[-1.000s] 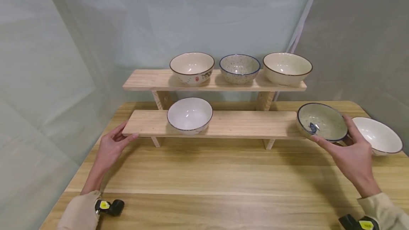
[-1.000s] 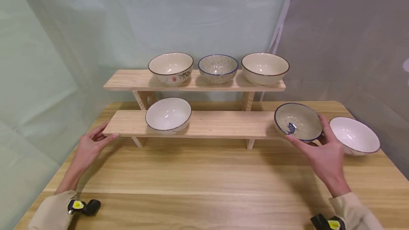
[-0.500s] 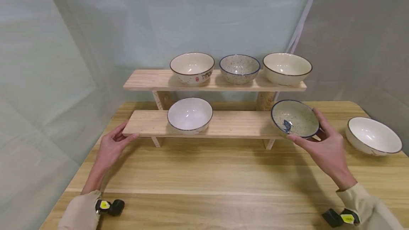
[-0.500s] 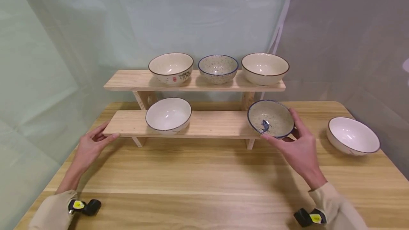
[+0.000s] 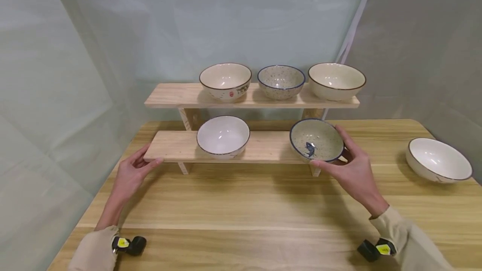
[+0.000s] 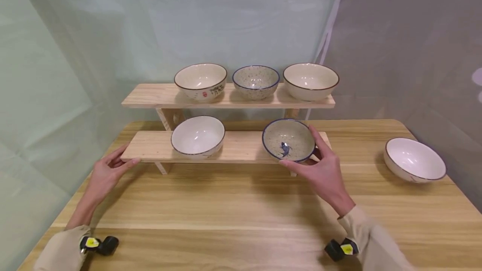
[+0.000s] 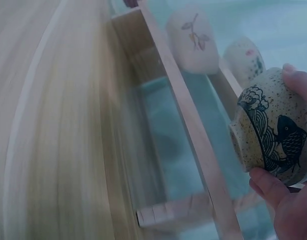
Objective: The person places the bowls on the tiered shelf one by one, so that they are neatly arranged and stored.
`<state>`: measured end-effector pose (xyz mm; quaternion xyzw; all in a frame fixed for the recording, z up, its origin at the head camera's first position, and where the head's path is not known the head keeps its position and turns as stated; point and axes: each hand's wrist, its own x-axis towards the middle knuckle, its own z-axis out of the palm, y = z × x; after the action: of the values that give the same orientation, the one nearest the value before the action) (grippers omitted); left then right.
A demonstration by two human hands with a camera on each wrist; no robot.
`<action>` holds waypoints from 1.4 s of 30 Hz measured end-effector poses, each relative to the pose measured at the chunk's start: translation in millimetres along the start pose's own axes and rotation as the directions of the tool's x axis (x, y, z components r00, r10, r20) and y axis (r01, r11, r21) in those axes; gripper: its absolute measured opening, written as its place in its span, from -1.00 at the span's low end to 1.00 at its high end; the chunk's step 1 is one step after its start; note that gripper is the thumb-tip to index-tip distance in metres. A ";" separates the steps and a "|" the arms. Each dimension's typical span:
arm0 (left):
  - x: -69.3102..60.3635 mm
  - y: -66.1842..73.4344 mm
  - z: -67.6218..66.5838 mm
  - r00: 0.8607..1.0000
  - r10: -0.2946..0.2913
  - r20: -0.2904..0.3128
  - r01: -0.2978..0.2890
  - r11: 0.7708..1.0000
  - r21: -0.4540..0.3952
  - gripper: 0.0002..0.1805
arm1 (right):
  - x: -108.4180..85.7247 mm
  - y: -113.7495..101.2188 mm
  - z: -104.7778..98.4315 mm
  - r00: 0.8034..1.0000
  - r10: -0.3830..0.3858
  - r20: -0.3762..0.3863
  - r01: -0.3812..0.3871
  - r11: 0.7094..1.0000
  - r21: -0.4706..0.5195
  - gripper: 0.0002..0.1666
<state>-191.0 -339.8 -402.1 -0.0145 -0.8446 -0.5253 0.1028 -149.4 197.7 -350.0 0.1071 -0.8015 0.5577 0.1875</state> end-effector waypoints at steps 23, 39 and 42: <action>-0.7 -0.8 0.0 1.000 -0.016 0.007 0.016 1.000 0.005 -0.18 | 17.4 0.9 56.2 0.989 0.096 0.110 -0.106 0.991 0.084 0.25; -0.3 1.7 0.0 1.000 -0.004 -0.003 0.004 1.000 0.010 -0.18 | 23.6 3.7 59.8 0.986 0.079 0.148 -0.085 0.996 0.031 0.22; 0.4 1.7 0.3 1.000 -0.002 -0.002 0.002 1.000 0.011 -0.19 | 24.2 3.0 59.2 0.981 0.096 0.167 -0.097 0.995 0.002 0.24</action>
<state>-191.2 -338.8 -400.7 -0.0124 -0.8474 -0.5207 0.1033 -183.2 144.4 -360.6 0.1153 -0.8156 0.5595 0.0921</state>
